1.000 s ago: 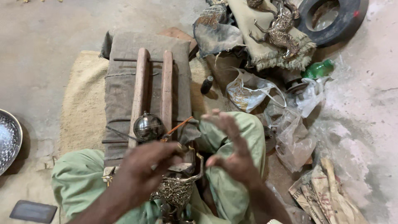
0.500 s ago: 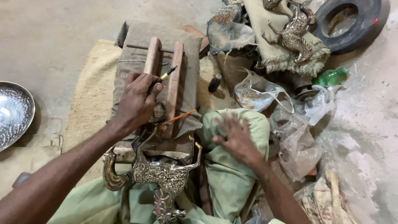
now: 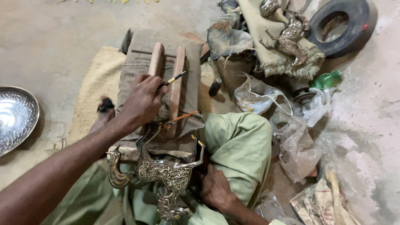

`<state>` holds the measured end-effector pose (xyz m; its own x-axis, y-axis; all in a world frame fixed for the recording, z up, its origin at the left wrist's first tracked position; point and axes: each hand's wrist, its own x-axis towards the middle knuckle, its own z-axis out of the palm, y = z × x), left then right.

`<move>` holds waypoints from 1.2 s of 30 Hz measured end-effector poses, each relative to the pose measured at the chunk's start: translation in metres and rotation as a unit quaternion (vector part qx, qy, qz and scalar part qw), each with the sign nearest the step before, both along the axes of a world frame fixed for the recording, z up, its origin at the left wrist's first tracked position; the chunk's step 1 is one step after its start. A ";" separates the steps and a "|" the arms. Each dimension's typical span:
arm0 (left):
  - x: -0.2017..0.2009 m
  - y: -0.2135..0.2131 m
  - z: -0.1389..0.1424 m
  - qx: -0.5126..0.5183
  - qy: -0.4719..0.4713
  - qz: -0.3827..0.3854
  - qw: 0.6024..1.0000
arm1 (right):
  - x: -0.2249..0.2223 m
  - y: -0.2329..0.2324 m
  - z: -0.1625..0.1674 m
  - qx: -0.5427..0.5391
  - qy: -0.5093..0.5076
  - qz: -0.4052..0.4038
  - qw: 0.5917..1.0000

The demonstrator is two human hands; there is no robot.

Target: The person sits on the floor and files a dark rectangular metal block with a file, moving it back and forth on a low wooden board. They then hold a punch against an ornate metal horse figurine and strike it with a wooden mallet, repositioning the punch repeatedly to work the figurine's surface.

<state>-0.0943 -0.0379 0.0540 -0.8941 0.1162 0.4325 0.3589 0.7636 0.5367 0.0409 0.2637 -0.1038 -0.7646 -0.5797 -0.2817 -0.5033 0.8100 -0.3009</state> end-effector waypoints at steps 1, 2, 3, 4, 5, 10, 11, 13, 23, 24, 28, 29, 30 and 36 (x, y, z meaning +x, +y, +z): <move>-0.004 0.001 0.001 0.000 -0.024 0.003 1.000 | -0.004 0.000 0.001 0.036 0.003 0.008 0.999; -0.005 0.001 0.001 0.000 -0.051 0.006 0.999 | -0.008 0.001 0.003 0.043 -0.037 -0.010 0.998; -0.007 0.002 0.000 0.001 -0.045 -0.011 0.999 | -0.012 0.003 0.006 0.050 -0.077 -0.028 0.995; -0.009 0.002 -0.001 0.000 -0.037 -0.028 0.999 | -0.016 0.006 0.009 0.057 -0.115 -0.045 0.991; -0.012 0.001 -0.001 -0.003 -0.030 -0.047 0.998 | -0.020 0.010 0.011 0.012 -0.102 -0.058 0.993; -0.016 -0.006 -0.008 0.020 -0.088 -0.047 0.995 | -0.029 0.044 0.025 -0.170 -0.065 -0.082 0.980; -0.016 -0.006 -0.010 0.025 -0.098 -0.046 0.994 | -0.029 0.053 0.026 -0.169 -0.104 -0.129 0.972; -0.015 -0.005 -0.014 0.045 -0.072 -0.045 0.995 | -0.027 0.071 0.029 -0.166 -0.177 -0.217 0.945; -0.007 -0.009 -0.007 0.191 -0.120 -0.029 0.974 | -0.043 0.161 0.056 -0.334 -0.176 -0.246 0.893; -0.006 -0.012 -0.004 0.194 -0.112 -0.031 0.974 | -0.046 0.164 0.059 -0.354 -0.161 -0.252 0.886; 0.007 -0.035 0.006 0.277 -0.140 -0.035 0.950 | -0.056 0.166 0.063 -0.369 -0.082 -0.310 0.872; 0.013 -0.041 0.007 0.316 -0.163 -0.033 0.934 | -0.058 0.165 0.062 -0.377 -0.089 -0.337 0.858; 0.018 -0.043 0.006 0.368 -0.175 -0.032 0.913 | -0.060 0.162 0.061 -0.385 -0.094 -0.363 0.843; 0.032 -0.072 0.002 0.559 -0.149 -0.017 0.816 | -0.068 0.155 0.062 -0.415 -0.058 -0.373 0.828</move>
